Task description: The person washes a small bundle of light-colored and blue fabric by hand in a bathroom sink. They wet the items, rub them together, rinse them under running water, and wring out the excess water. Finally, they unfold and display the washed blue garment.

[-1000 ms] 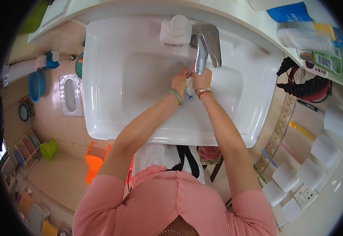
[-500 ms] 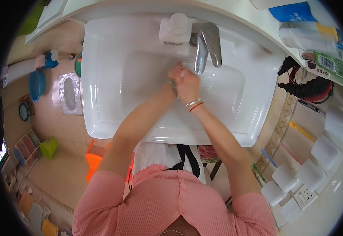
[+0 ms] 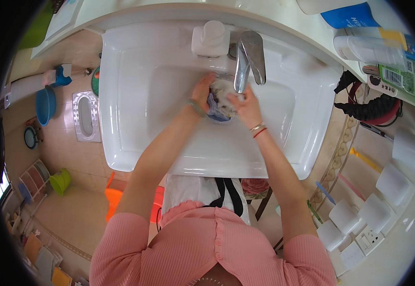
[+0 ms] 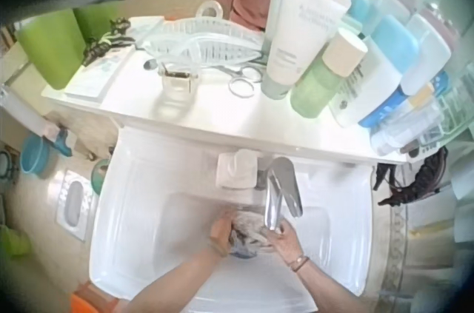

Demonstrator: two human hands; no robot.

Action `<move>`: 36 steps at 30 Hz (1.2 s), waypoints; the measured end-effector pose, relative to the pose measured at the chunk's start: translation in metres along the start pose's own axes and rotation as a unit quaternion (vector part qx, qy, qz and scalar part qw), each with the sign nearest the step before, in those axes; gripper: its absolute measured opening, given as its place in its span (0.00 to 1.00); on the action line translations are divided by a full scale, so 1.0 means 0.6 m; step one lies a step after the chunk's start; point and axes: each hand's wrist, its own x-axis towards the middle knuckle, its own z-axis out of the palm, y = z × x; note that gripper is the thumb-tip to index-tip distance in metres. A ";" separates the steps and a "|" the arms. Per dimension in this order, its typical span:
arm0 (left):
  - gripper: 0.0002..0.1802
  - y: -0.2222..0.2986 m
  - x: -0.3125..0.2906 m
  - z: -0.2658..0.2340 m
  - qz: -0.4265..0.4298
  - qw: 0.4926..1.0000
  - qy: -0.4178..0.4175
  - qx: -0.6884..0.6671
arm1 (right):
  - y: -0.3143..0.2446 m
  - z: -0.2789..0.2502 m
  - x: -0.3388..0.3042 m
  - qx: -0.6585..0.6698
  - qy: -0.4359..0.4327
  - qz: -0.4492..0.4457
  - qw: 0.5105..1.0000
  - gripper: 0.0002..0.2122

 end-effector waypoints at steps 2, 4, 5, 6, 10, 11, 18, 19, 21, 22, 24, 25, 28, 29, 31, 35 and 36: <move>0.19 -0.007 -0.001 0.012 -0.029 0.996 0.024 0.085 | -0.009 0.041 -0.020 -0.096 0.026 -0.074 0.992 0.09; 0.16 -0.019 -0.010 0.021 0.049 0.954 0.057 0.290 | -0.002 0.071 -0.026 -0.185 0.020 -0.166 0.968 0.10; 0.14 -0.037 -0.022 0.030 0.137 0.884 0.075 0.442 | 0.014 0.056 -0.001 -0.185 0.045 -0.101 0.976 0.10; 0.13 -0.056 -0.033 0.040 0.220 0.779 0.083 0.581 | 0.041 0.024 0.045 -0.183 0.077 -0.035 0.979 0.10; 0.19 -0.095 -0.017 0.023 0.178 0.868 0.057 0.459 | 0.087 0.013 0.069 -0.164 0.147 0.002 0.975 0.13; 0.19 -0.091 -0.013 0.016 0.195 0.852 0.065 0.481 | 0.067 0.027 0.054 -0.183 0.145 -0.034 0.972 0.13; 0.15 -0.061 -0.043 0.032 -0.066 0.992 0.080 0.068 | 0.028 0.050 0.037 -0.209 0.121 0.009 0.970 0.12; 0.15 -0.063 -0.060 0.053 -0.042 0.988 0.094 0.118 | 0.051 0.014 0.064 -0.195 0.126 0.064 0.971 0.12; 0.15 -0.039 -0.100 0.073 -0.041 0.988 0.052 0.140 | 0.129 -0.026 0.073 -0.312 0.154 0.002 0.937 0.12; 0.16 -0.025 -0.110 0.075 -0.036 0.988 0.039 0.142 | 0.123 -0.036 0.069 -0.205 0.149 0.045 0.966 0.11; 0.18 0.024 -0.099 0.028 -0.082 0.991 0.023 0.099 | 0.079 -0.058 0.040 0.016 0.133 0.133 0.982 0.12; 0.20 0.048 -0.100 0.010 -0.105 0.991 0.012 0.078 | 0.059 -0.072 0.019 0.090 0.103 0.117 0.984 0.12; 0.22 0.079 -0.136 0.015 -0.063 0.975 0.162 0.142 | 0.033 -0.096 -0.027 0.208 0.002 0.089 0.974 0.15; 0.21 0.078 -0.145 0.019 -0.051 0.978 0.170 0.109 | 0.033 -0.099 -0.035 0.177 -0.041 0.094 0.979 0.17; 0.19 0.077 -0.159 0.028 -0.026 0.982 0.184 0.045 | 0.031 -0.098 -0.045 0.082 -0.102 0.060 0.990 0.20; 0.16 0.096 -0.218 0.075 -0.086 0.984 0.023 -0.156 | 0.066 -0.033 -0.054 -0.167 -0.102 -0.076 0.978 0.23; 0.15 0.100 -0.229 0.082 -0.097 0.973 -0.021 -0.209 | 0.081 -0.025 -0.055 -0.181 -0.091 -0.081 0.976 0.22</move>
